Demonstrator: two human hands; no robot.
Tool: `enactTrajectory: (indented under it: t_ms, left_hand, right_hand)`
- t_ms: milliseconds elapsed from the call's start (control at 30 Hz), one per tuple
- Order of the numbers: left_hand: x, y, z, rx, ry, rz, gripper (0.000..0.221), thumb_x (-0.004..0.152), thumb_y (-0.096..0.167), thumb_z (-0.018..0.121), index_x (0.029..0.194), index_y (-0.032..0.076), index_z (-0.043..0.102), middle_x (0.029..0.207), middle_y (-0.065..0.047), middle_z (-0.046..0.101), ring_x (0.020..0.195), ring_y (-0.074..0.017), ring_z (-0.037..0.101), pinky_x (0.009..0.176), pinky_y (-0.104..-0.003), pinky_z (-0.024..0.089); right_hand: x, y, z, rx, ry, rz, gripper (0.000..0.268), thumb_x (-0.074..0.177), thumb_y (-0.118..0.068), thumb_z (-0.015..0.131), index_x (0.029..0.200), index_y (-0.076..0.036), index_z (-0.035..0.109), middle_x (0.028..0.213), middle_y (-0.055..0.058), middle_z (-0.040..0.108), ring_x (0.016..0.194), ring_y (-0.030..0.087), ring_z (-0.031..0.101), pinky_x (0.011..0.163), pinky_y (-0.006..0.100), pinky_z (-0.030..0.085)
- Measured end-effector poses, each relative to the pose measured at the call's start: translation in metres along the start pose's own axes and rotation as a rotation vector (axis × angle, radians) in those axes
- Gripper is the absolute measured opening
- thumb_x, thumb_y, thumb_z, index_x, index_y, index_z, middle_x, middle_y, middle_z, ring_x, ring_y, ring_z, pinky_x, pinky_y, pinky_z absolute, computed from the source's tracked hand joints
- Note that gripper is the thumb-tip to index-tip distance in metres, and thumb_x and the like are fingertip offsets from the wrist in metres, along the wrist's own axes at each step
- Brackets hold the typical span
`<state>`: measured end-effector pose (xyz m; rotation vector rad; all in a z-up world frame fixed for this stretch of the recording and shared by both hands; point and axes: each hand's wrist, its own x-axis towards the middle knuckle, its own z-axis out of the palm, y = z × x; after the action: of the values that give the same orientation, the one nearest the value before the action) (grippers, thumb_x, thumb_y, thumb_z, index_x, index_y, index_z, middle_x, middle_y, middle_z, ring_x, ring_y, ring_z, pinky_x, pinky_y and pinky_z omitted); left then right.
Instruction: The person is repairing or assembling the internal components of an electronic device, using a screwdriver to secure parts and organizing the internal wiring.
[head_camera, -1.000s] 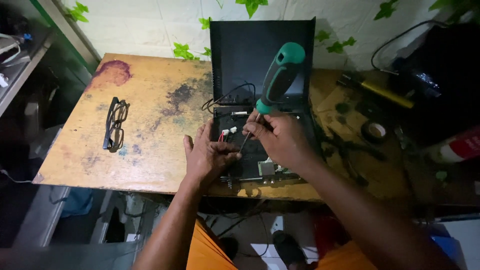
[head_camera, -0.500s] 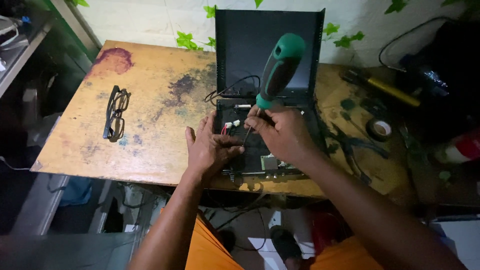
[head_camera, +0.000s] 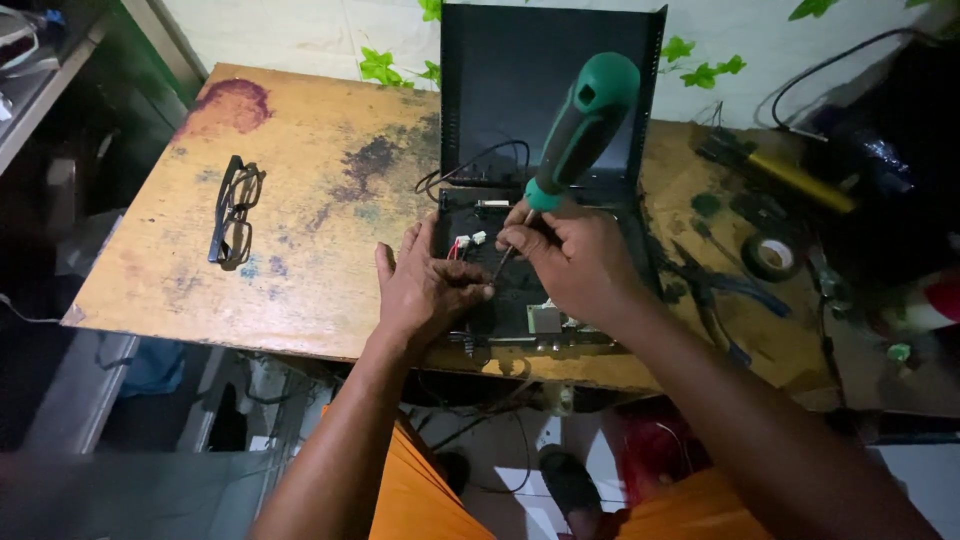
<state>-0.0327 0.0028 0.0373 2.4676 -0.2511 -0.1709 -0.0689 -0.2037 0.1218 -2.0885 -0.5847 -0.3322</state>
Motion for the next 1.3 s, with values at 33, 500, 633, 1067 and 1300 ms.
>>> enactTrajectory:
  t_ms: [33, 500, 633, 1067, 1300]
  left_hand:
    - [-0.001, 0.001, 0.000, -0.001, -0.002, -0.001, 0.031, 0.072, 0.061, 0.082, 0.101, 0.053, 0.076, 0.169, -0.002, 0.023, 0.158, -0.0321, 0.016, 0.121, -0.070, 0.003]
    - [-0.001, 0.002, 0.000, -0.016, 0.032, 0.024, 0.030, 0.073, 0.056, 0.083, 0.102, 0.047, 0.079, 0.166, -0.004, 0.028, 0.157, -0.0346, 0.018, 0.121, -0.071, 0.002]
    - [-0.001, 0.002, 0.000, -0.071, 0.032, 0.012, 0.042, 0.072, 0.057, 0.084, 0.112, 0.050, 0.074, 0.167, -0.002, 0.025, 0.158, -0.0316, 0.016, 0.121, -0.071, 0.000]
    - [-0.002, 0.003, 0.001, 0.003, 0.037, 0.014, 0.031, 0.074, 0.054, 0.083, 0.104, 0.049, 0.078, 0.167, -0.003, 0.025, 0.157, -0.0321, 0.018, 0.121, -0.070, 0.003]
    - [-0.001, 0.003, 0.002, -0.030, 0.039, 0.006, 0.034, 0.074, 0.054, 0.084, 0.106, 0.047, 0.078, 0.166, -0.002, 0.026, 0.158, -0.0306, 0.017, 0.122, -0.069, -0.001]
  right_hand:
    - [0.001, 0.000, 0.001, 0.000, -0.001, 0.002, 0.019, 0.106, -0.011, 0.063, 0.112, 0.006, 0.069, 0.094, 0.035, 0.072, 0.085, 0.053, 0.072, 0.065, 0.059, 0.063]
    - [0.006, 0.001, 0.003, 0.040, -0.008, -0.052, 0.017, 0.107, -0.013, 0.061, 0.113, 0.002, 0.068, 0.096, 0.033, 0.072, 0.089, 0.052, 0.072, 0.073, 0.060, 0.062]
    - [0.006, -0.001, 0.006, 0.017, -0.001, -0.048, 0.017, 0.106, -0.012, 0.062, 0.111, 0.003, 0.070, 0.097, 0.036, 0.071, 0.087, 0.055, 0.069, 0.071, 0.063, 0.061]
    - [0.004, -0.002, 0.002, 0.020, -0.028, -0.046, 0.016, 0.106, -0.012, 0.062, 0.112, 0.001, 0.070, 0.096, 0.032, 0.073, 0.088, 0.050, 0.072, 0.074, 0.058, 0.061]
    - [0.001, -0.008, 0.000, 0.026, -0.043, -0.031, 0.016, 0.107, -0.011, 0.060, 0.113, 0.000, 0.070, 0.095, 0.030, 0.073, 0.088, 0.049, 0.073, 0.073, 0.058, 0.061]
